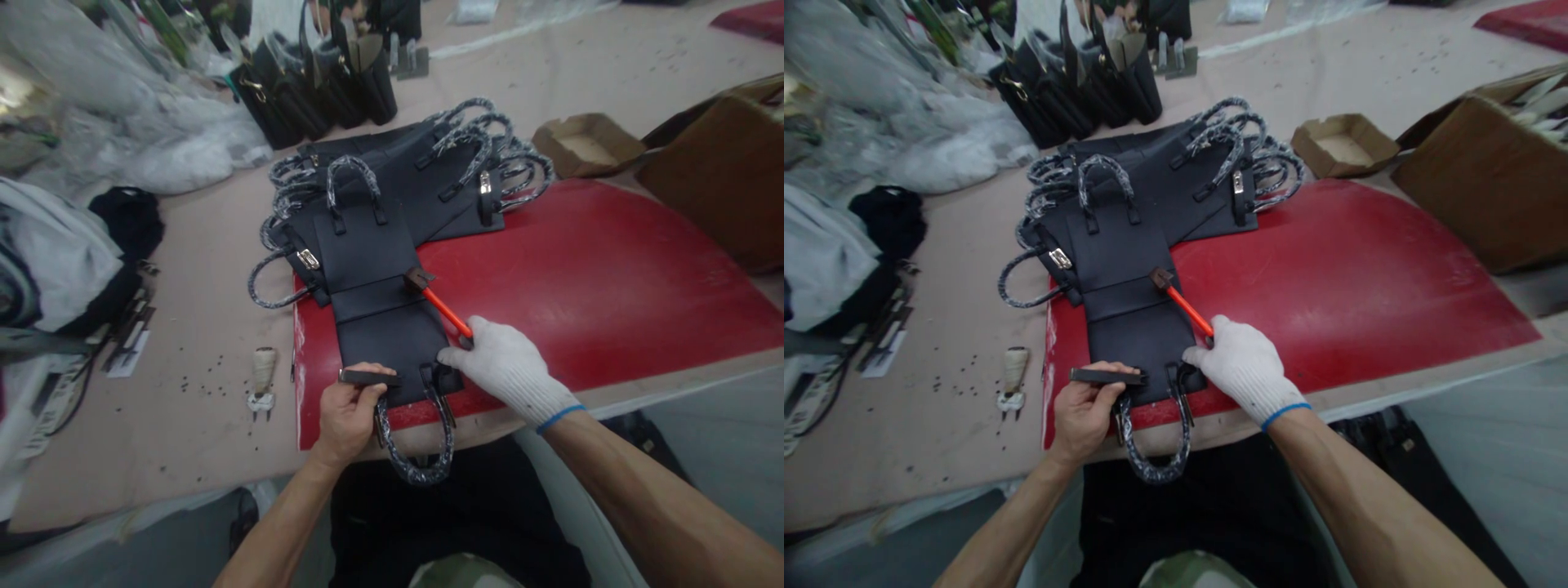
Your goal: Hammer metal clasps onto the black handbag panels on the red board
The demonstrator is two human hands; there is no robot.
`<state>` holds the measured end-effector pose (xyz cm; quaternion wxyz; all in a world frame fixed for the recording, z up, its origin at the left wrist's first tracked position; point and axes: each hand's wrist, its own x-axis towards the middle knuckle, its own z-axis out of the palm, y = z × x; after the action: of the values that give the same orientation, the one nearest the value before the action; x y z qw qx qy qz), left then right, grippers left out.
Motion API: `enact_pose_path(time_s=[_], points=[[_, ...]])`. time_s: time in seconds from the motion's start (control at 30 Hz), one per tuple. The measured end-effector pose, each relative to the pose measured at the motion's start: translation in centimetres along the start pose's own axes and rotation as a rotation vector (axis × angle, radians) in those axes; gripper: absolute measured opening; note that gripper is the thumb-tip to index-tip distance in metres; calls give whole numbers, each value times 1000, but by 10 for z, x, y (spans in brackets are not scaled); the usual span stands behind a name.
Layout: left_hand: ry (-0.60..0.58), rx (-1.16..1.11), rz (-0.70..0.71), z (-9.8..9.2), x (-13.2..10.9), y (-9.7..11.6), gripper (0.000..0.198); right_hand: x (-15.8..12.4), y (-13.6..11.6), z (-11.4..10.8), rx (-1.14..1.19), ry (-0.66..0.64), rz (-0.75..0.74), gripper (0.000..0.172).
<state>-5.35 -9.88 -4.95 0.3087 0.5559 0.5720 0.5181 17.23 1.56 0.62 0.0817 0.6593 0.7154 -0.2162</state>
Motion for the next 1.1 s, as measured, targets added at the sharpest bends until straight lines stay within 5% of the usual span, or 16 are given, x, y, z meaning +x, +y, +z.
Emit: enact_pose_path(time_s=[1.1], points=[[-80,238,198,8,7,8,11,-3,2,3,39,34,-17,40]])
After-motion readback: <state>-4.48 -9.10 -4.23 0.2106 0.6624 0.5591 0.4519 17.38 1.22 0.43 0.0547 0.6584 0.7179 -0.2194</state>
